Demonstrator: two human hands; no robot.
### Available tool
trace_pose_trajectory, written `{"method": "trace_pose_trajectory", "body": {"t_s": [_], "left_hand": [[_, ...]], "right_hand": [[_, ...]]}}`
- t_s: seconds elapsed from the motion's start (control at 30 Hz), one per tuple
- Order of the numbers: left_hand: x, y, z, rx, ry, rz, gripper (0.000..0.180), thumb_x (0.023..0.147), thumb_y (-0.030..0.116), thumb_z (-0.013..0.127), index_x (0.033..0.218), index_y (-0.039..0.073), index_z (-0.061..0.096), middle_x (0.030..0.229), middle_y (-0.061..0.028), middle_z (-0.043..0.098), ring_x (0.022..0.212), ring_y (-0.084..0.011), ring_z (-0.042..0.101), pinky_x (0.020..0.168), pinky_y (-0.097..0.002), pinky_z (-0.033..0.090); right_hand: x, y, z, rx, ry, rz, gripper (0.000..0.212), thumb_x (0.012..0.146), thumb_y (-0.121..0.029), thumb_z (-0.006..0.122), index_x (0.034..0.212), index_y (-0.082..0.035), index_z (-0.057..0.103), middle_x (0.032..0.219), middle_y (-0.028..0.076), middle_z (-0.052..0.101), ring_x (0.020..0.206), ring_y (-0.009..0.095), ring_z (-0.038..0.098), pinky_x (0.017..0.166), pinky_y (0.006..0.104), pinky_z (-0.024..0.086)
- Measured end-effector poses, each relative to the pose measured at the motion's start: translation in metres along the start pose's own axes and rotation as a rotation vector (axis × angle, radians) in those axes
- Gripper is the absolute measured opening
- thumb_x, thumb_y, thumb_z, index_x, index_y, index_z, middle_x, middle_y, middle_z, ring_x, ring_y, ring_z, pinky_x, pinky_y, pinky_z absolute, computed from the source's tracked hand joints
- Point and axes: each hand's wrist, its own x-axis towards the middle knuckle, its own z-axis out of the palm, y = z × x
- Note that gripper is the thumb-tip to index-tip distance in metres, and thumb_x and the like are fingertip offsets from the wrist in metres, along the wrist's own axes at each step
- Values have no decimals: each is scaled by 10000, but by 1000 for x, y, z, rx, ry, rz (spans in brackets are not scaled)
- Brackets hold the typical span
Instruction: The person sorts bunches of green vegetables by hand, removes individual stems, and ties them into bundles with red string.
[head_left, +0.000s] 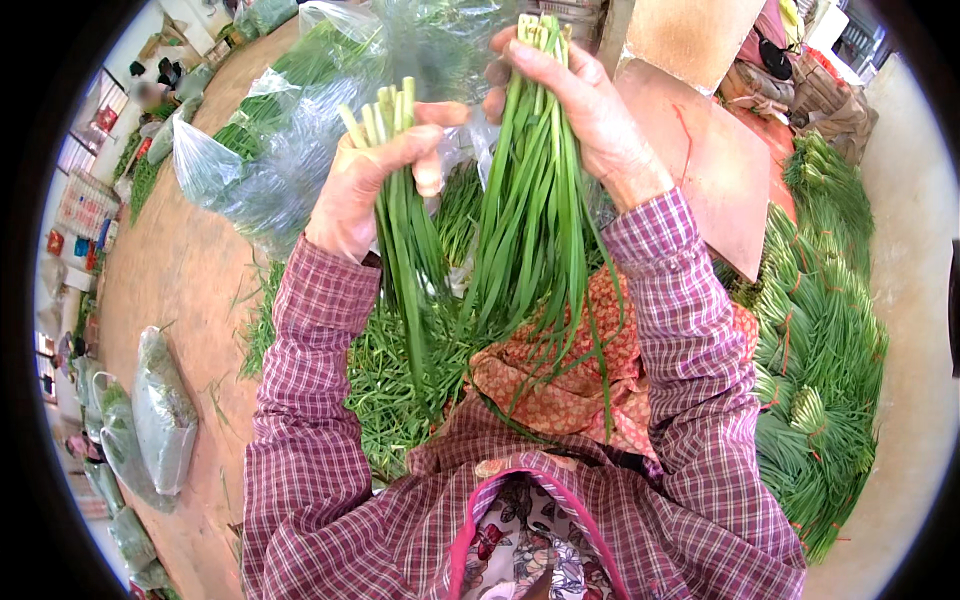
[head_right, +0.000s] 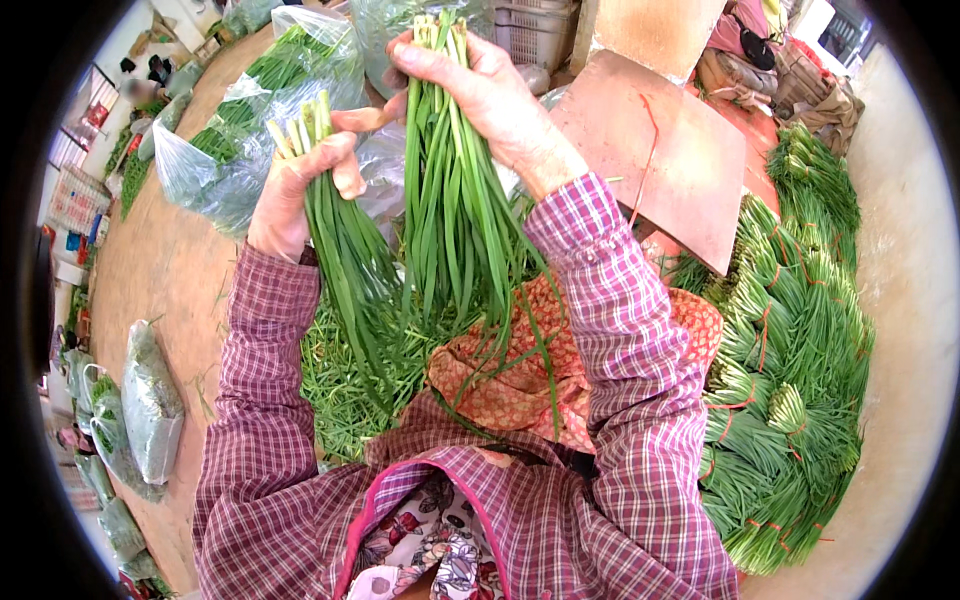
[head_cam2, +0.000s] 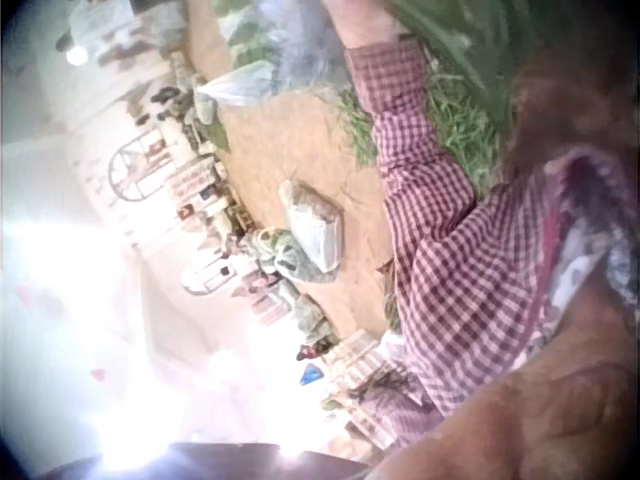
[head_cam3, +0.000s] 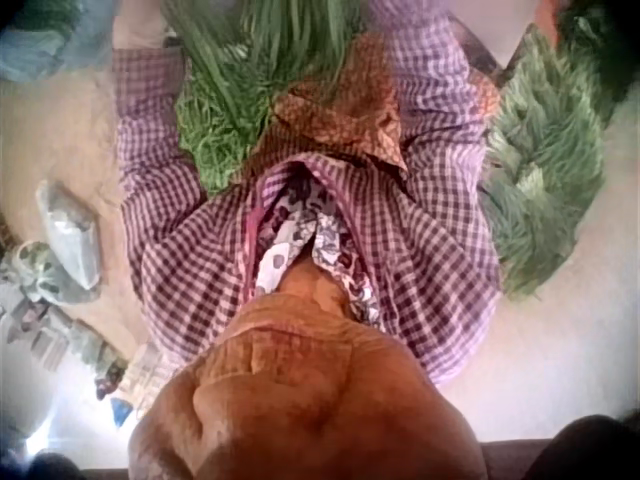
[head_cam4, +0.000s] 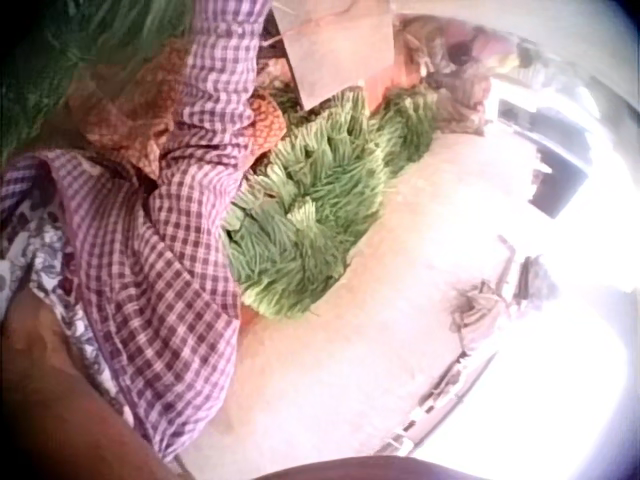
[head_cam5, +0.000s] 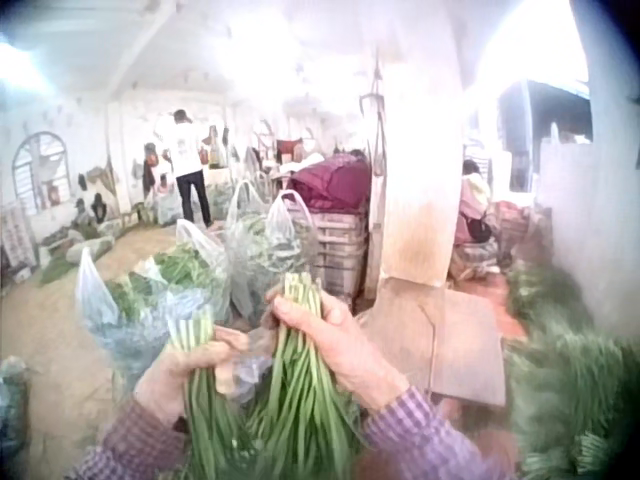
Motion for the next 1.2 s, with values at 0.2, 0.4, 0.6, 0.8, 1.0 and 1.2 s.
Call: {"method": "trace_pose_trajectory", "body": {"t_s": [0.2,0.4,0.6,0.8,1.0,1.2], "left_hand": [[2,20,35,-576,31,-29,310,870,224,681,1133,76,613,855,-20,626,747,-165,625,675,-304,583],[-10,-36,33,-709,-46,65,576,885,289,666,1388,103,453,1278,-101,582,1124,-242,596,960,-423,511],[-34,-75,6,-813,-30,-155,634,808,147,720,1361,31,432,1212,-143,607,1010,-274,653,903,-422,559],[-49,-81,8,-628,-92,-245,613,749,117,702,1302,-28,479,1143,-173,638,985,-267,661,884,-398,563],[-47,-80,28,-485,-155,-399,663,726,140,664,1331,-50,468,1140,-208,648,947,-303,663,871,-422,555],[-45,-71,40,-511,-239,-311,869,690,111,634,1473,0,273,1020,-166,669,901,-272,663,831,-397,558]], "right_hand": [[2,-11,43,269,-81,119,414,864,-254,722,1149,1,561,879,89,673,692,149,690,536,242,583],[-21,24,48,-129,102,22,600,870,-329,694,1286,36,461,1048,87,625,941,177,627,829,295,513],[-37,43,49,-724,85,-262,485,925,-329,596,1269,0,502,1104,150,610,1065,258,579,934,364,445],[-35,43,23,-1024,-157,-349,260,943,-277,541,1034,-58,648,900,154,654,868,359,618,750,445,483],[-24,42,6,-1080,-125,-295,286,976,-279,480,948,-86,690,741,109,668,696,333,653,636,430,523],[-7,32,-54,-1731,-47,-516,208,966,-215,488,987,-92,654,908,44,690,690,237,682,607,355,555]]}}
